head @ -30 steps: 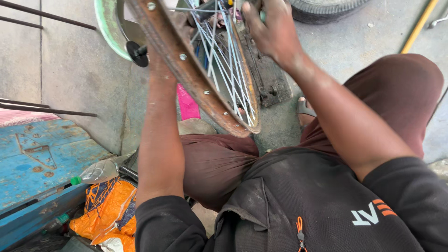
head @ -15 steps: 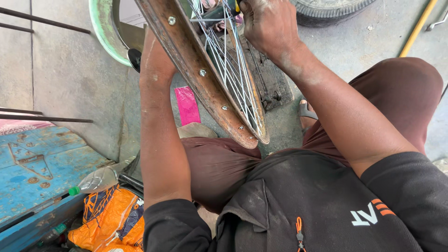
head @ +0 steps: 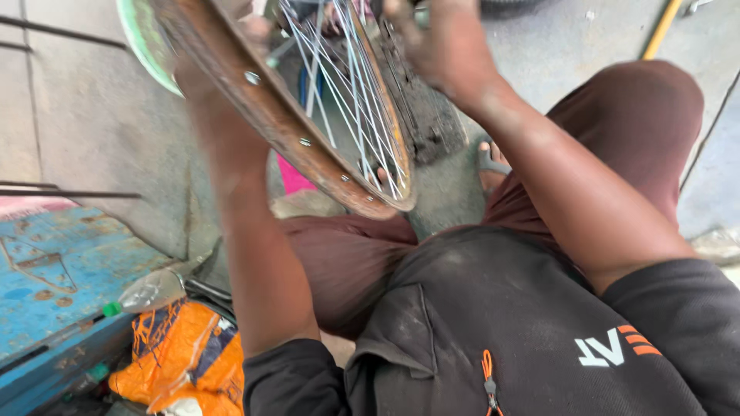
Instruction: The person repairs a bicycle wheel by tightening the spokes with a tool and checking the alignment of the rim.
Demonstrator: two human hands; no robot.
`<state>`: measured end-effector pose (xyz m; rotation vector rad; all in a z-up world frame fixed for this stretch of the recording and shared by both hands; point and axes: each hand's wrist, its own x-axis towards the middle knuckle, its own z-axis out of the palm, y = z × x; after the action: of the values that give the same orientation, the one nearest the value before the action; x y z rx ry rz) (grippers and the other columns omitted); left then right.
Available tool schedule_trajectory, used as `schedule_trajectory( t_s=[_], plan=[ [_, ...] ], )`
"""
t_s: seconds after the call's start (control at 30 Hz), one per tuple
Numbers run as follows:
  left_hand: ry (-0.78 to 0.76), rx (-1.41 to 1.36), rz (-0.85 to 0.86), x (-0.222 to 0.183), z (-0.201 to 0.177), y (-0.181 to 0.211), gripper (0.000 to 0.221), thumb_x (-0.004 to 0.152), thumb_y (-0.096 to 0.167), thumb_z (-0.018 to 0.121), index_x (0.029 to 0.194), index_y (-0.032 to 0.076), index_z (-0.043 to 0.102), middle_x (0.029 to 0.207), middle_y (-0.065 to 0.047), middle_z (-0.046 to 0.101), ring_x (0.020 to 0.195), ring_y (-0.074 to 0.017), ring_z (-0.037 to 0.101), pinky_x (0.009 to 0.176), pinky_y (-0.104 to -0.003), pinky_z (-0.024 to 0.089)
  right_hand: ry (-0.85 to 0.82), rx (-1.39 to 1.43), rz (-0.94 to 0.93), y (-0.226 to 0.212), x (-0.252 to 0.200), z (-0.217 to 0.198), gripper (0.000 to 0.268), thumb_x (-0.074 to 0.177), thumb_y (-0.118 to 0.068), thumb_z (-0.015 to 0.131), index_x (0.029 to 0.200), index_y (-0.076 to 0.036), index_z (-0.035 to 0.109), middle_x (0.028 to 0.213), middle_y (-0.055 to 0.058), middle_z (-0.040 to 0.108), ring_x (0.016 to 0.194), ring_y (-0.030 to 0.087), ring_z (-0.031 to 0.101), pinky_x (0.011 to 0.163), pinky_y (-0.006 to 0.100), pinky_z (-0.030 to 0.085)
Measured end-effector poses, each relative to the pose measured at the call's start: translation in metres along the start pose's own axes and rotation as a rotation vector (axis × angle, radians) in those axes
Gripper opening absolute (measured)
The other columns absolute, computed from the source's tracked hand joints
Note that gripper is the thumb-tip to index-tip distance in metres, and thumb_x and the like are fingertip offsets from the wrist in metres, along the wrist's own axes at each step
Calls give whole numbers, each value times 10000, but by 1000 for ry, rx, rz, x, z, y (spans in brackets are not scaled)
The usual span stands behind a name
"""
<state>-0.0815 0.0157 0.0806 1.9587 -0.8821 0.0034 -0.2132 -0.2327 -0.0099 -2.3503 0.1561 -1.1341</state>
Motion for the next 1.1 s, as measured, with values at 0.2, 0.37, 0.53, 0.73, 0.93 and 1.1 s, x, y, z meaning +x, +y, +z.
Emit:
schedule_trajectory(
  t_s=[0.2, 0.37, 0.53, 0.73, 0.93, 1.1],
  plan=[
    [168, -332, 411, -65, -7, 121, 316, 1082, 312, 527, 859, 95, 579, 1021, -190, 709, 701, -183, 628, 572, -212, 448, -98, 1061, 1269, 2, -60, -36, 404, 950, 129, 532, 1285, -20, 364, 1103, 81, 611, 971, 179, 687, 856, 329, 679],
    [198, -79, 8, -100, 11, 158, 250, 903, 150, 769, 944, -32, 603, 820, -73, 656, 644, -61, 477, 550, -170, 345, -253, 962, 905, 7, -78, -39, 217, 1125, 6, 451, 1289, -16, 311, 1129, 128, 668, 936, 183, 738, 790, 324, 677],
    [186, -165, -96, -120, 14, 151, 243, 1045, 82, 794, 1148, -15, 597, 995, -65, 685, 765, -60, 575, 681, -159, 437, -345, 813, 808, -5, -71, -43, 93, 1138, -20, 509, 1216, 9, 467, 1057, 120, 663, 825, 140, 709, 678, 295, 636],
    [57, -146, -57, -125, 22, 130, 194, 917, 40, 769, 1068, 5, 652, 892, -54, 738, 632, -4, 608, 538, -165, 453, -342, 687, 734, -8, -64, -46, 132, 1124, -56, 567, 1230, 20, 541, 960, 92, 650, 772, 109, 721, 635, 258, 638],
    [-231, 174, 29, -147, 43, 112, 229, 913, 86, 780, 1122, 86, 686, 972, -78, 717, 812, -246, 704, 731, -365, 559, -351, 654, 686, -6, -70, -42, 148, 1145, -87, 577, 1247, 16, 550, 970, 92, 652, 782, 110, 727, 639, 253, 646],
    [-273, 362, 18, -162, 71, 83, 288, 930, 172, 773, 1164, 35, 675, 1068, -122, 701, 977, -395, 664, 877, -508, 501, -340, 628, 697, -5, -71, -37, 143, 1134, -90, 620, 1230, 7, 576, 984, 92, 690, 791, 96, 712, 631, 251, 611]
  ],
)
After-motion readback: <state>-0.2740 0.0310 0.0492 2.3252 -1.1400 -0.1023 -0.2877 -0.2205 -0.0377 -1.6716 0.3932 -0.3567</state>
